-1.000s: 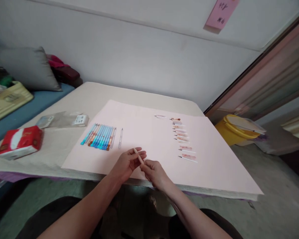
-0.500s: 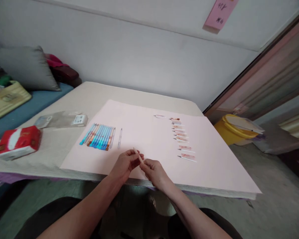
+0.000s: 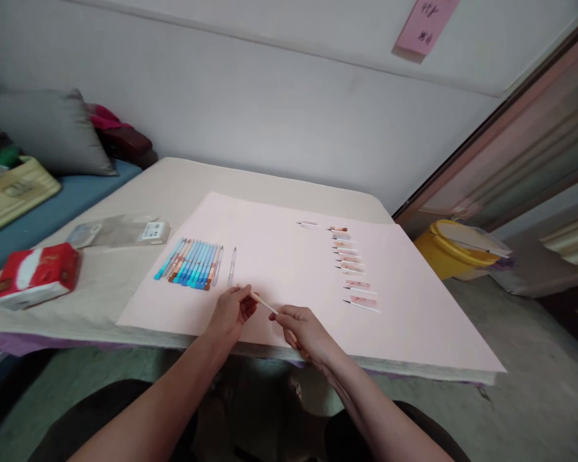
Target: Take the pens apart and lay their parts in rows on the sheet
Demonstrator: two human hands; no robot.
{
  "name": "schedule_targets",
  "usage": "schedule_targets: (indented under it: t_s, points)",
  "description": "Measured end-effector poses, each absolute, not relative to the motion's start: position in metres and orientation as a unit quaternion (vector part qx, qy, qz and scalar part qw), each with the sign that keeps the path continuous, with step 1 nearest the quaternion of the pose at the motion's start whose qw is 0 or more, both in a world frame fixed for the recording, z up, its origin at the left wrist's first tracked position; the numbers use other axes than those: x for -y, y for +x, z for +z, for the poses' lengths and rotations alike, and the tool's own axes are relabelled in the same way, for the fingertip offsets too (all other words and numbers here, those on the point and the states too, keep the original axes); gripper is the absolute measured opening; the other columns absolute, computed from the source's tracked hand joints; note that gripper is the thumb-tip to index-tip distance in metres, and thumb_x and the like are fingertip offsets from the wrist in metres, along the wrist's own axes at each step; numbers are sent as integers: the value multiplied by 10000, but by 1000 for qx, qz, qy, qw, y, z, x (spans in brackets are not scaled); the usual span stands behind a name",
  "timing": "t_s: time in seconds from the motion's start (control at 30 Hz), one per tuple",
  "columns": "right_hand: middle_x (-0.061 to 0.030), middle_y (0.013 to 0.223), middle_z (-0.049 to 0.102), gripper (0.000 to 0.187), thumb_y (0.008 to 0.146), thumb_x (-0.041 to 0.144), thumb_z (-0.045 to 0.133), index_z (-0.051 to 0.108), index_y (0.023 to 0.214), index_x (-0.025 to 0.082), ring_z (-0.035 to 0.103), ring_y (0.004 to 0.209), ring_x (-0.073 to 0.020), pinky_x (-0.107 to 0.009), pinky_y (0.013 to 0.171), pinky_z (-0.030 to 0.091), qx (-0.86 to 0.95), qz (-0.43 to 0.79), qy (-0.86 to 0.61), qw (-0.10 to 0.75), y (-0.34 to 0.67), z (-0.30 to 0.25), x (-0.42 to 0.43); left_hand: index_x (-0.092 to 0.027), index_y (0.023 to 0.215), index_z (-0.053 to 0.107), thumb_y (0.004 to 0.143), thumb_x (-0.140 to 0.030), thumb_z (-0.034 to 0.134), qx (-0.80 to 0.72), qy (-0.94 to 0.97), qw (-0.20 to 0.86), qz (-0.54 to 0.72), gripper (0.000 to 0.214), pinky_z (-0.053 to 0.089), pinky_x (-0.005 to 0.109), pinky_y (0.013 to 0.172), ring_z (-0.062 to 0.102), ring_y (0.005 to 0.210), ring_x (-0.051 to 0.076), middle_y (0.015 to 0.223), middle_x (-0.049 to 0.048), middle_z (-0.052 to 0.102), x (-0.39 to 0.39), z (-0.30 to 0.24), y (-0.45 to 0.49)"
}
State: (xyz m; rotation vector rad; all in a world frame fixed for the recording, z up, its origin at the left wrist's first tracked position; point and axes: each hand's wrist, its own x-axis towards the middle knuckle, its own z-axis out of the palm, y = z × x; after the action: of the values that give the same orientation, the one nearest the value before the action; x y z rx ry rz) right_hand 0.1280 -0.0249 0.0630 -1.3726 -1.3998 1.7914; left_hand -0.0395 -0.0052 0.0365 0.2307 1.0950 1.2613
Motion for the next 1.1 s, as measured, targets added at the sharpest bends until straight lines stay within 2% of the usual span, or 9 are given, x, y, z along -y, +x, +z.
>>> schedule_targets:
  t_s: [0.23, 0.4, 0.57, 0.7, 0.87, 1.1]
  points:
    - [77, 327, 387, 214, 780, 294, 485, 634, 768, 140, 268, 297, -50, -178, 348, 191, 510, 630, -519, 272, 140, 74, 18, -112, 675, 559, 708, -161, 639, -493, 67, 614, 613, 100, 473, 187, 540, 588, 581, 93, 667, 53, 627, -2, 38, -48]
    - [78, 332, 366, 245, 766, 337, 482, 634, 777, 146, 253, 300, -60, -177, 314, 161, 496, 600, -558, 288, 145, 81, 15, -119, 675, 553, 717, -120, 612, -490, 42, 596, 634, 72, 491, 209, 573, 597, 601, 105, 661, 57, 627, -2, 35, -49]
    - [78, 341, 361, 261, 766, 376, 476, 615, 768, 154, 246, 303, -60, -169, 298, 150, 466, 582, -587, 316, 141, 77, 15, -124, 652, 544, 732, -127, 600, -494, 59, 620, 607, 98, 479, 200, 577, 599, 638, 101, 757, 87, 658, 2, 36, -44]
    - [76, 337, 374, 276, 780, 383, 463, 614, 758, 152, 245, 292, -58, -174, 301, 162, 463, 574, -588, 331, 136, 70, 16, -137, 691, 571, 713, -192, 649, -491, 101, 658, 562, 98, 431, 160, 527, 574, 638, 75, 844, 72, 669, 7, 40, -36]
    - [72, 328, 404, 251, 789, 359, 475, 593, 714, 150, 294, 294, -57, -177, 336, 191, 484, 582, -558, 340, 129, 55, 19, -145, 749, 616, 683, -235, 684, -457, 139, 711, 517, 130, 422, 168, 541, 567, 652, 77, 806, 42, 644, 15, 40, -25]
    - [86, 350, 395, 213, 795, 333, 481, 575, 708, 162, 322, 295, -59, -179, 340, 213, 514, 614, -512, 311, 123, 43, 22, -148, 719, 599, 659, -203, 672, -461, 130, 700, 530, 109, 432, 182, 543, 569, 645, 86, 754, 28, 623, 19, 35, -23]
